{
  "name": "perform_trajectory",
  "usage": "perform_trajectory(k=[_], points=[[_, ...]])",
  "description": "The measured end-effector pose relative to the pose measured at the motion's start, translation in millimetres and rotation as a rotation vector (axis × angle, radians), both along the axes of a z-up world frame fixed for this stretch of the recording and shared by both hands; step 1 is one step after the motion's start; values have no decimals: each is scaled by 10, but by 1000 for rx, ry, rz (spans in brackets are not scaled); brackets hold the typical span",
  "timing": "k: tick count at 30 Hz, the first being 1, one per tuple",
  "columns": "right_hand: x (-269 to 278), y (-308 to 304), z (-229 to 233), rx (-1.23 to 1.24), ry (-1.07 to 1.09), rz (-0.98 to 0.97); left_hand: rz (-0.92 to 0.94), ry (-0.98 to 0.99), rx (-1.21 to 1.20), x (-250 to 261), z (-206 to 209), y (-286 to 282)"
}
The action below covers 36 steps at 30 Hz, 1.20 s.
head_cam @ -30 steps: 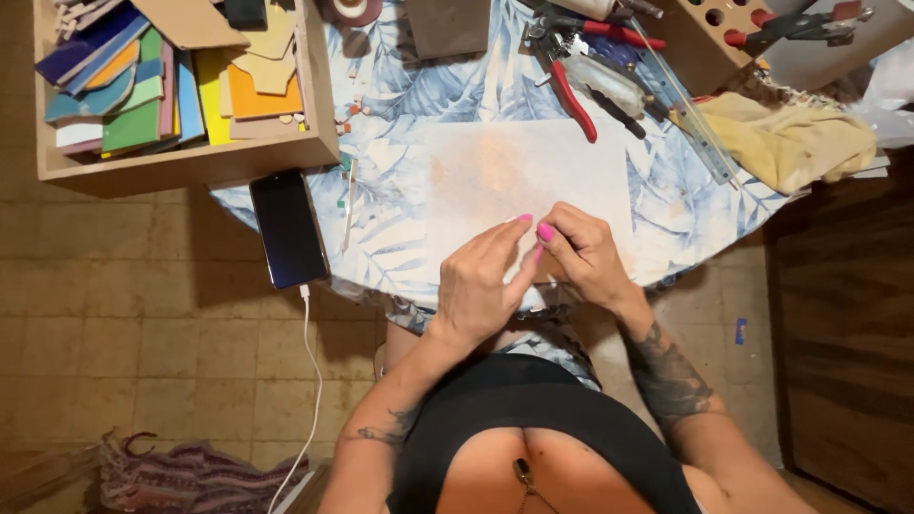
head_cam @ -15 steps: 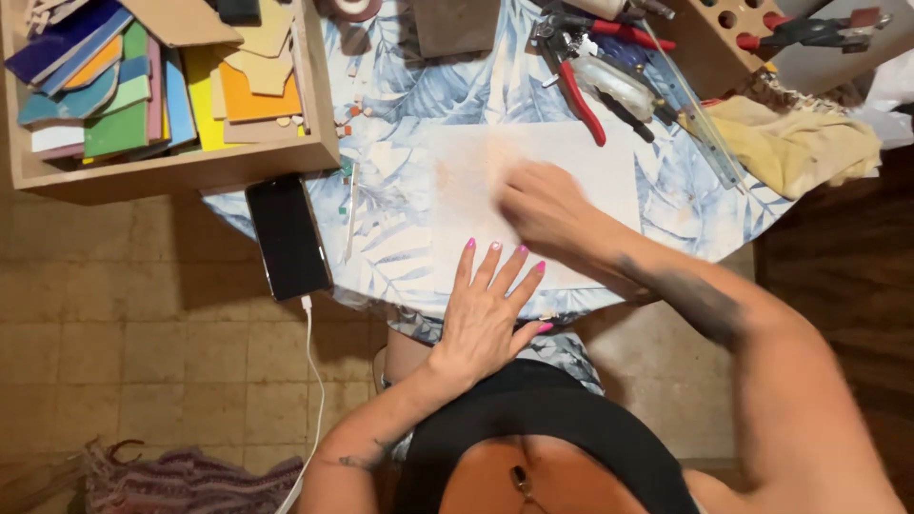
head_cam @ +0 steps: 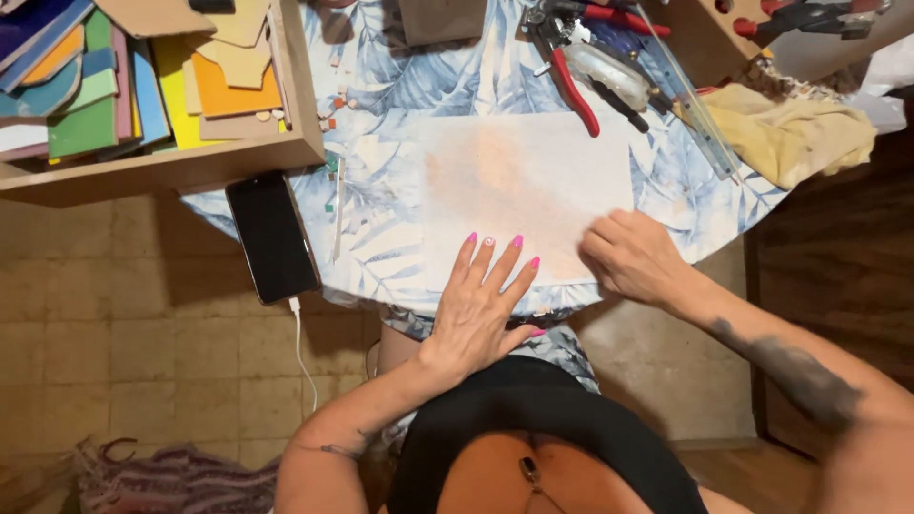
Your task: Decorating a small white box by applying and smoothing colorful material scraps.
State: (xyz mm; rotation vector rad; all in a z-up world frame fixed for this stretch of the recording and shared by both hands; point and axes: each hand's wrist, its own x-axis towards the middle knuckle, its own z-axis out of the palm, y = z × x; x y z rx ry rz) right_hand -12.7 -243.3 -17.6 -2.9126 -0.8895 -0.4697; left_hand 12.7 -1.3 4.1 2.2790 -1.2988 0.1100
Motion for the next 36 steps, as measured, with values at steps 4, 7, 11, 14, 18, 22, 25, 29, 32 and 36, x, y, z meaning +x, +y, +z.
perform_trajectory(k=[4,7,11,14,18,22,25,29,32,36], points=[[856,623,-84,172,-64,91,11,0,23,-29,-7,11],[1380,934,-146,234,-149,188,32,-34,54,-38,0,-26],[1026,655,-58,146,-137,193,30,-40,96,-56,-7,-25],[401,165,39,77,-55,160,29,-48,77,-41,-1,-28],[83,-40,-40,-10,-86,51,28,-70,84,-28,3,-20],[847,523,-112,161,-162,123,36,-60,101,-46,2,-11],[1380,865,-178,158,-210,182,39,-78,113,-72,1,-37],[1136,606,-153,156,-216,233,41,-86,138,-86,-17,-50],[481,119,46,76,-89,183,42,-114,128,-60,-37,-45],[15,-177,-11,-23,-58,9,33,-130,167,-61,-39,-19]])
